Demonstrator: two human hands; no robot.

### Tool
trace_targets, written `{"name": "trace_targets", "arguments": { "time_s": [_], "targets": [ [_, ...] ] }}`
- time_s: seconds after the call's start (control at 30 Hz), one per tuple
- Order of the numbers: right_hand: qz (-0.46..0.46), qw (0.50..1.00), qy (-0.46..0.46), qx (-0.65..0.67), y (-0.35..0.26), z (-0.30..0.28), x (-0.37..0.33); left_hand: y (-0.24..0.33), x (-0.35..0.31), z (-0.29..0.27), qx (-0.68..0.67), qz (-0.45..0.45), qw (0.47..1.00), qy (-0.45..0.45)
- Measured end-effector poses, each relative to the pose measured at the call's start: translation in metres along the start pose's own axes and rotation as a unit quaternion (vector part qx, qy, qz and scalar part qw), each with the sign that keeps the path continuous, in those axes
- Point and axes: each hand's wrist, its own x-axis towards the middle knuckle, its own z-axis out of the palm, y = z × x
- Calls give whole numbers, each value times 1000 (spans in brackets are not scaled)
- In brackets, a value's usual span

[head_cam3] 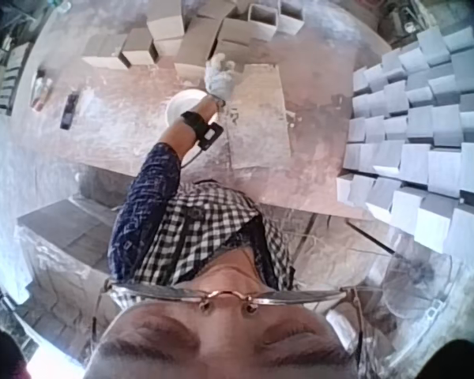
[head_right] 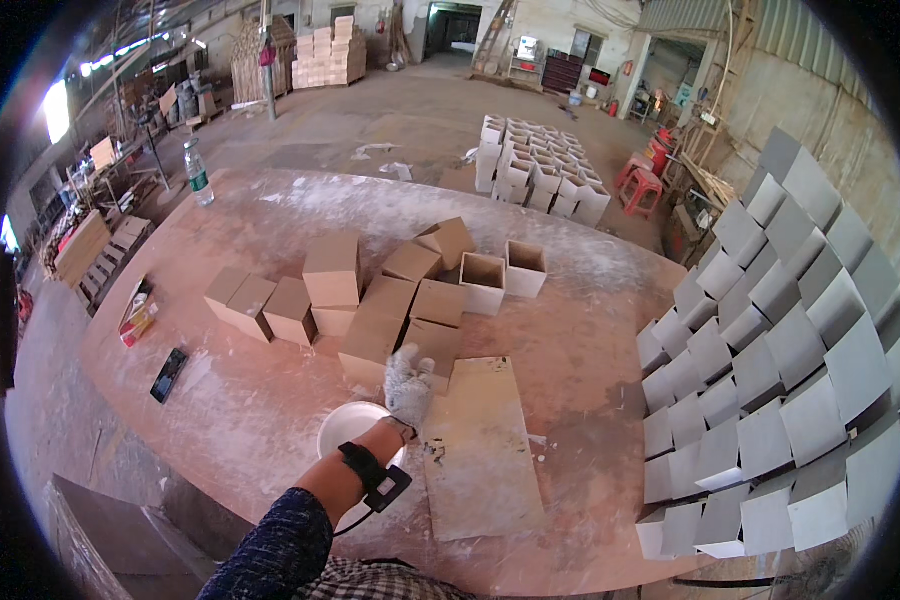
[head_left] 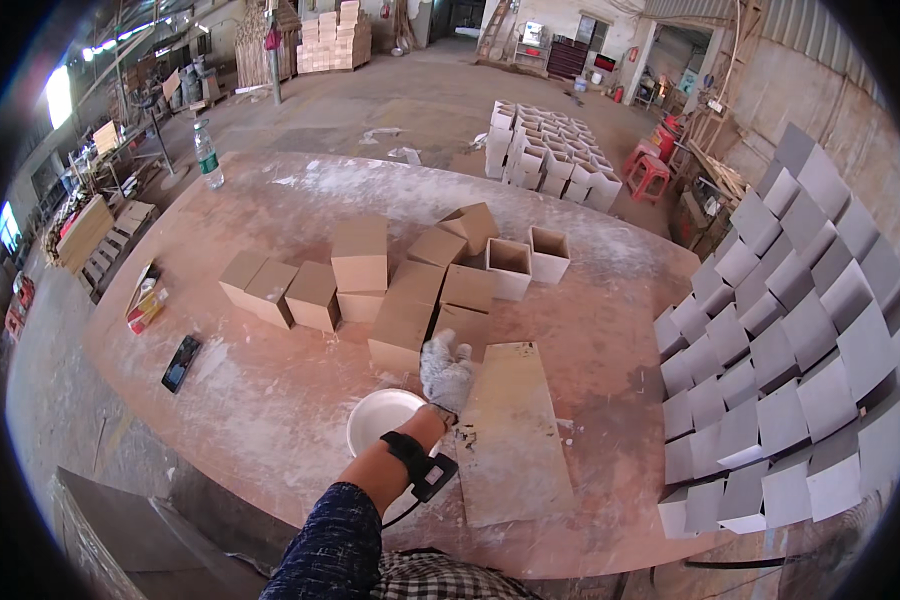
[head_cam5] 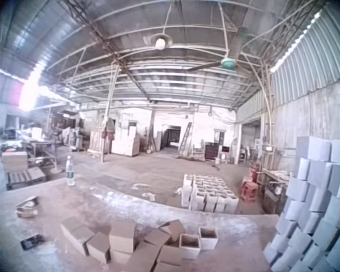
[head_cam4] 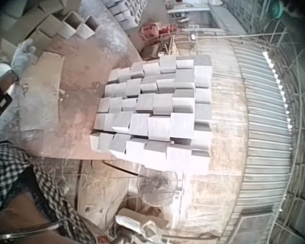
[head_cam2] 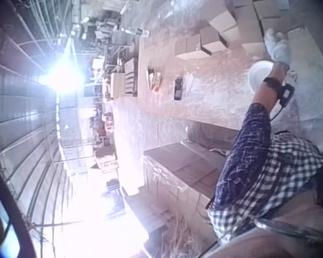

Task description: The recorder is applying a liquid adhesive or glue to the surfaces of small wooden or cardboard boxes in a manufacturing environment.

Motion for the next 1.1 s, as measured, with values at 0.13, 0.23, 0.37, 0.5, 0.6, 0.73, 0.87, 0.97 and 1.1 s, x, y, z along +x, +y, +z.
{"name": "trace_targets", "arguments": {
  "time_s": [0.13, 0.23, 0.37, 0.5, 0.6, 0.73, 0.87, 0.97, 1.1],
  "targets": [
    [4, 1000, -2, 7, 0, -3, 5, 5, 22, -9, 171, -64, 983, -19],
    [9, 1000, -1, 11, 3, -6, 8, 10, 32, -4, 200, -94, 973, -66],
    [15, 1000, -6, 14, 2, -7, 16, 10, 28, 5, 57, -222, 960, -163],
    [18, 1000, -10, 13, 2, -5, 25, 23, 15, 21, 107, -210, 963, -128],
    [28, 999, -35, 13, 5, 9, 26, -15, 13, 33, -20, -257, 966, 2],
    [35, 998, -47, 15, 13, 11, 27, -15, 0, 25, -11, -307, 949, -67],
    [51, 997, -51, 19, 19, 6, 25, 0, -10, 20, 83, -82, 971, -207],
    [65, 996, -65, 16, 24, 12, 23, 7, -34, -4, -105, -87, 954, -266],
    [74, 995, -67, 15, 26, 26, 26, 37, -79, -87, -108, 89, 906, -400]
  ]
}}
